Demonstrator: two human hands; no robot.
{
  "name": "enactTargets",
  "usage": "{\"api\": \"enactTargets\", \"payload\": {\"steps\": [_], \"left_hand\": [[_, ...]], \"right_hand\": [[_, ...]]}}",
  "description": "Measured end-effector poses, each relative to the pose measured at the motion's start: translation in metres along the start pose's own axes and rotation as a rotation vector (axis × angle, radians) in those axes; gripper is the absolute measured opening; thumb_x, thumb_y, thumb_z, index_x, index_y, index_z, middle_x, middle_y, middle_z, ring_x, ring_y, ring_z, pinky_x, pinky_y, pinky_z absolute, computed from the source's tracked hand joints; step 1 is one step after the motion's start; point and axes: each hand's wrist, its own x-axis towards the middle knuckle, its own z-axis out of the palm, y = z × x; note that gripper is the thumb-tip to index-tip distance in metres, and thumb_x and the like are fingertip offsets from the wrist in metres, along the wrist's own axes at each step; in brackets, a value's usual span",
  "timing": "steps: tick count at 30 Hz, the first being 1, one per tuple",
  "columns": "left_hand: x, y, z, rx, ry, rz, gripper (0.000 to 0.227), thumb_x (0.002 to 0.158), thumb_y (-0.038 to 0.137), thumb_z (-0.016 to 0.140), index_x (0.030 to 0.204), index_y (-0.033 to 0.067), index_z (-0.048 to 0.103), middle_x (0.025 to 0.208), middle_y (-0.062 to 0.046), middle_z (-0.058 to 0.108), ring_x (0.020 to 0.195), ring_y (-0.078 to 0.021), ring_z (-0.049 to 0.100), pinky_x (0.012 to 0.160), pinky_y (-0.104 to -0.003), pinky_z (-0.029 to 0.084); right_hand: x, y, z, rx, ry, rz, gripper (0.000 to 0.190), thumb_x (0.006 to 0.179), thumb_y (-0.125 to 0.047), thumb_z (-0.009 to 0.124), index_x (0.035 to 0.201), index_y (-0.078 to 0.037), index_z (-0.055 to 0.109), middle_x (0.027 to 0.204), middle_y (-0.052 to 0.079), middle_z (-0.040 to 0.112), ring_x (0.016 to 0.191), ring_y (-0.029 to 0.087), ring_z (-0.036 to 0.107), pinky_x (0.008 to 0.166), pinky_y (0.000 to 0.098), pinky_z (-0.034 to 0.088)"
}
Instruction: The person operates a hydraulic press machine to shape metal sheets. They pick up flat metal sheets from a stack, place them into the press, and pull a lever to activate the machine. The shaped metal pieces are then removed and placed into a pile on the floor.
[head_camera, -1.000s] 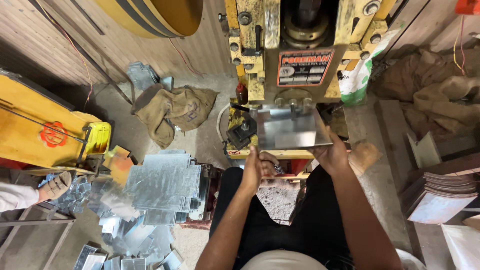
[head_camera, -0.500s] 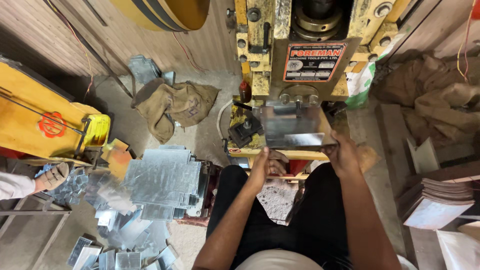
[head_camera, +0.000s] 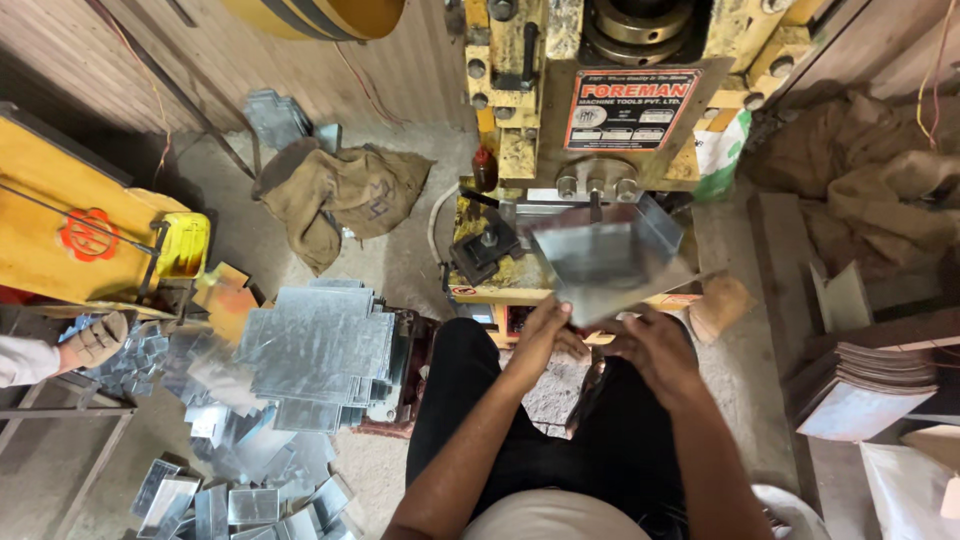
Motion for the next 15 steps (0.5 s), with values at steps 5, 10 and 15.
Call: {"api": "enactTargets", "payload": {"steps": [5, 10, 15], "left_hand": [[0.008, -0.018, -0.014, -0.070, 0.376, 0.227, 0.031, 0.103, 0.010, 0.055, 0.132, -0.0027, 0.056, 0.072, -0.002, 0.060, 0.058, -0.0096, 0.056, 0.050, -0.024, 0.048], [0.001, -0.014, -0.020, -0.036, 0.430, 0.191, 0.029, 0.106, 0.012, 0.050, 0.130, -0.0017, 0.059, 0.075, -0.004, 0.064, 0.055, -0.0090, 0.055, 0.049, -0.024, 0.048], [0.004, 0.005, -0.022, -0.048, 0.375, 0.150, 0.034, 0.106, 0.015, 0.050, 0.136, -0.0004, 0.057, 0.086, -0.007, 0.072, 0.060, -0.0100, 0.061, 0.054, -0.025, 0.052]], "right_hand": [[0.023, 0.065, 0.011, 0.101, -0.021, -0.057, 0.044, 0.099, -0.030, 0.066, 0.125, 0.006, 0.064, 0.098, 0.015, 0.075, 0.084, 0.021, 0.068, 0.074, 0.0357, 0.057], [0.038, 0.096, 0.013, -0.126, 0.149, -0.003, 0.046, 0.102, -0.031, 0.068, 0.117, 0.013, 0.069, 0.092, 0.017, 0.074, 0.076, 0.020, 0.070, 0.071, 0.0314, 0.058], [0.037, 0.075, 0.037, -0.018, 0.154, -0.059, 0.038, 0.093, -0.030, 0.068, 0.115, 0.000, 0.065, 0.097, 0.010, 0.076, 0.073, 0.015, 0.069, 0.065, 0.0316, 0.056]]}}
